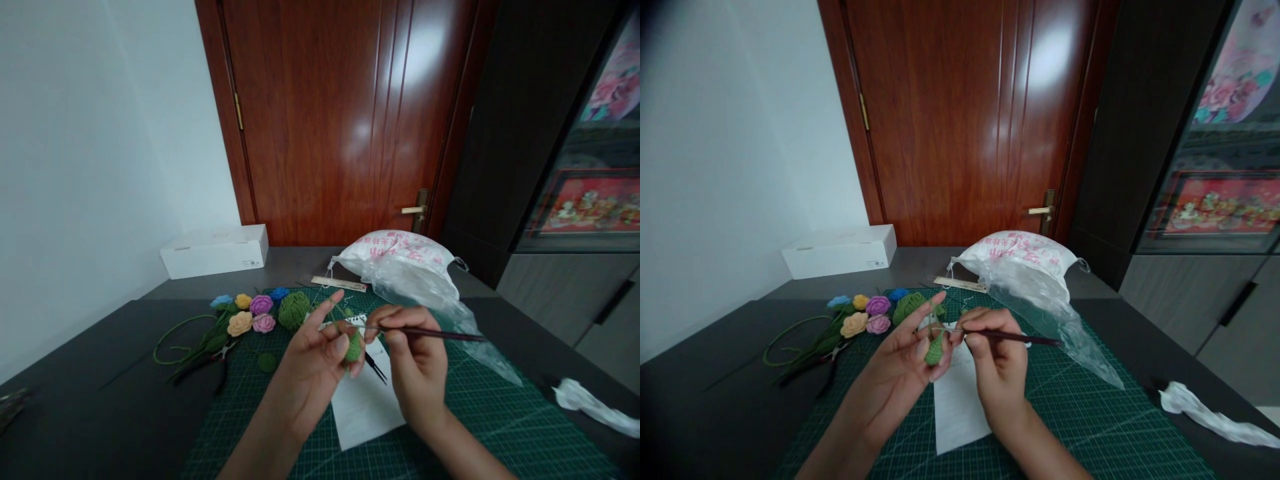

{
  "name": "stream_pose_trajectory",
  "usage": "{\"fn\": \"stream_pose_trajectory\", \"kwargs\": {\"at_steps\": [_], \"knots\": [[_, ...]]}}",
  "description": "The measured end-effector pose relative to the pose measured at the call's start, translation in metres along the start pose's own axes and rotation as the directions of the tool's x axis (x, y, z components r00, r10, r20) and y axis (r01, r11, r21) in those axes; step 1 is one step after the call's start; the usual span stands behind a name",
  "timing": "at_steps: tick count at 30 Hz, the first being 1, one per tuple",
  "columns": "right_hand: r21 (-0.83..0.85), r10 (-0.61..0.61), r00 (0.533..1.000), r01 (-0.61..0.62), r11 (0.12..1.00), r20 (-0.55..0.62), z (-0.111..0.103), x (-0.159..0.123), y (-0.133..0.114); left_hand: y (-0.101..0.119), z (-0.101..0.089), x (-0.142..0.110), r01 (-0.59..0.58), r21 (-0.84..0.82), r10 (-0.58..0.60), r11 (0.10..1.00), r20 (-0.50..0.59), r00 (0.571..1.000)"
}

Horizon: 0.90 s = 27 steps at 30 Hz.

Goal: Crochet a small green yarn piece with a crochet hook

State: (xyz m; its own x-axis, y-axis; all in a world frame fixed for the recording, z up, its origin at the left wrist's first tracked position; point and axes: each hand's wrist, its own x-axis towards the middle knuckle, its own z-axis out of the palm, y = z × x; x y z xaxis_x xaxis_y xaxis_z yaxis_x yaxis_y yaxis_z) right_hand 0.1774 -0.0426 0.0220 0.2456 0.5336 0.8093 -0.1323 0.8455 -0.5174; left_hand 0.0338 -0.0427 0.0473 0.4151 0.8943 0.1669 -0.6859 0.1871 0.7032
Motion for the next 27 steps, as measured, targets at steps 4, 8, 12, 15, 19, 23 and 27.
{"fn": "stream_pose_trajectory", "kwargs": {"at_steps": [4, 8, 12, 15, 19, 23, 27], "knots": [[0.291, 0.240, 0.971, -0.228, 0.929, -0.006, 0.004, 0.005, -0.005, 0.007, 0.000, -0.001, 0.016, -0.016, -0.017, 1.000, -0.006, 1.000], [0.383, 0.381, 0.918, -0.394, 0.836, 0.113, 0.008, 0.010, -0.007, 0.007, -0.001, -0.001, -0.047, 0.068, 0.046, 0.997, 0.015, 0.999], [0.138, 0.276, 0.958, -0.284, 0.949, 0.077, 0.006, 0.009, -0.002, 0.002, 0.000, -0.002, -0.185, 0.264, 0.194, 0.947, -0.009, 0.981], [-0.326, -0.056, 0.992, 0.091, 0.941, 0.114, -0.001, 0.006, 0.001, -0.002, 0.001, -0.002, -0.237, 0.328, 0.264, 0.915, -0.039, 0.964], [-0.464, -0.292, 0.926, 0.373, 0.803, 0.240, -0.008, 0.004, 0.002, -0.005, 0.000, -0.001, -0.081, 0.153, 0.087, 0.985, -0.035, 0.996], [-0.136, -0.160, 0.985, 0.168, 0.976, 0.063, -0.003, 0.003, 0.001, 0.000, 0.000, -0.001, 0.048, 0.006, -0.048, 0.999, 0.035, 0.998], [0.224, 0.159, 0.987, -0.152, 0.963, -0.016, 0.002, 0.006, -0.003, 0.010, 0.000, -0.002, 0.061, -0.031, -0.061, 0.998, 0.023, 0.998]]}}
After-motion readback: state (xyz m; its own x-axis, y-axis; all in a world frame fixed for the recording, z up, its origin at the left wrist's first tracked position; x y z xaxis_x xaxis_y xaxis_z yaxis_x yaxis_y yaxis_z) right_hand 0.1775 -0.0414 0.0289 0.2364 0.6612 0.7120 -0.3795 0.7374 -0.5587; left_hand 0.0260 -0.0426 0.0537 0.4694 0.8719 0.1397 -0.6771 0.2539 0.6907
